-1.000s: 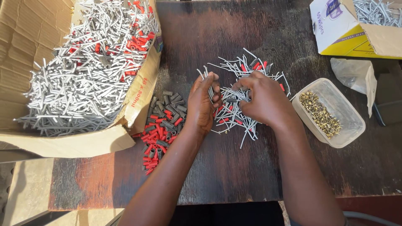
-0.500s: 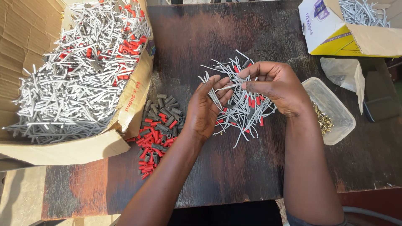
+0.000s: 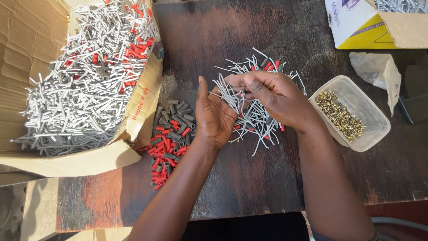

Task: Assembling plastic wall plugs by manually inserting metal nails into the plastic sleeves

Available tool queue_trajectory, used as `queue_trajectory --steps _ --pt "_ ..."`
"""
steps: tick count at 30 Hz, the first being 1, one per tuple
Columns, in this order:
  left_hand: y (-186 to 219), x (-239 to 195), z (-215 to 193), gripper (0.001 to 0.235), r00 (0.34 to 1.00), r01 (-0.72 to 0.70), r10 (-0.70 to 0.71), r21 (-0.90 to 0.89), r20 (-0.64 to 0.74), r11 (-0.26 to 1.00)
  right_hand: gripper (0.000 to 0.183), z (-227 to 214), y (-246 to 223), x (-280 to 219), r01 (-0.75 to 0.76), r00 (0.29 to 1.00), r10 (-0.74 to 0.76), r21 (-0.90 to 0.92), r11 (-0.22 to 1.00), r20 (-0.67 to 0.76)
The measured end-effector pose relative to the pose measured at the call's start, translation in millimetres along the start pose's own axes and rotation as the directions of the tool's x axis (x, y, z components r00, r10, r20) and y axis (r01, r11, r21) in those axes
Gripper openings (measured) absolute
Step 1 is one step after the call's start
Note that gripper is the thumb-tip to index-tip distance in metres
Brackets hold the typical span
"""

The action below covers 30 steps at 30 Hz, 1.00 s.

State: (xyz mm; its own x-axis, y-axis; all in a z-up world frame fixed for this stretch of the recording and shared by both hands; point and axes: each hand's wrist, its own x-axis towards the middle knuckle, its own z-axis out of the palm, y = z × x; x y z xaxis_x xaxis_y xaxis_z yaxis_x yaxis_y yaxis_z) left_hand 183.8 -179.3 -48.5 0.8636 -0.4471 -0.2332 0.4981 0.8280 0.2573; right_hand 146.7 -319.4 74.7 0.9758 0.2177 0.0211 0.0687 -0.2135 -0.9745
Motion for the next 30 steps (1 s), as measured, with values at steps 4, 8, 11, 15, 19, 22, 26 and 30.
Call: queue_trajectory --steps 4,8,11,15,19,22,26,30 --pt "8 -11 25 0.070 0.999 0.037 -0.037 0.016 -0.020 0.999 0.040 4 -11 -3 0.081 0.996 -0.081 -0.028 0.996 -0.032" --pt "6 -15 29 0.040 0.999 0.007 -0.001 0.109 -0.047 0.994 0.040 -1 -13 -6 0.054 0.998 -0.056 -0.065 0.996 -0.028" --pt "1 -6 14 0.035 0.999 0.028 -0.022 0.113 -0.048 0.993 0.038 0 -12 -6 0.078 0.997 -0.078 -0.164 0.983 0.003" --pt "5 -12 27 0.044 0.999 0.039 -0.039 -0.001 0.000 0.999 0.018 -4 -29 -10 0.116 0.988 -0.146 -0.363 0.925 -0.057" --pt "4 -11 22 0.040 1.000 0.020 -0.019 0.023 -0.016 1.000 0.010 -9 2 -6 0.030 0.993 -0.096 -0.662 0.749 -0.064" --pt "0 -13 22 0.037 0.999 -0.033 0.031 0.059 0.032 0.998 0.005 -3 7 -5 0.035 0.988 -0.132 -0.702 0.712 -0.084" --pt "0 -16 24 0.035 0.996 -0.052 0.045 0.083 0.082 0.995 0.006 -3 -9 -6 -0.118 0.989 0.053 -0.513 0.850 -0.140" --pt "7 -21 34 0.035 0.995 0.022 -0.022 -0.002 -0.101 1.000 0.010 -12 0 -7 -0.085 0.973 0.047 -0.161 0.983 -0.225"
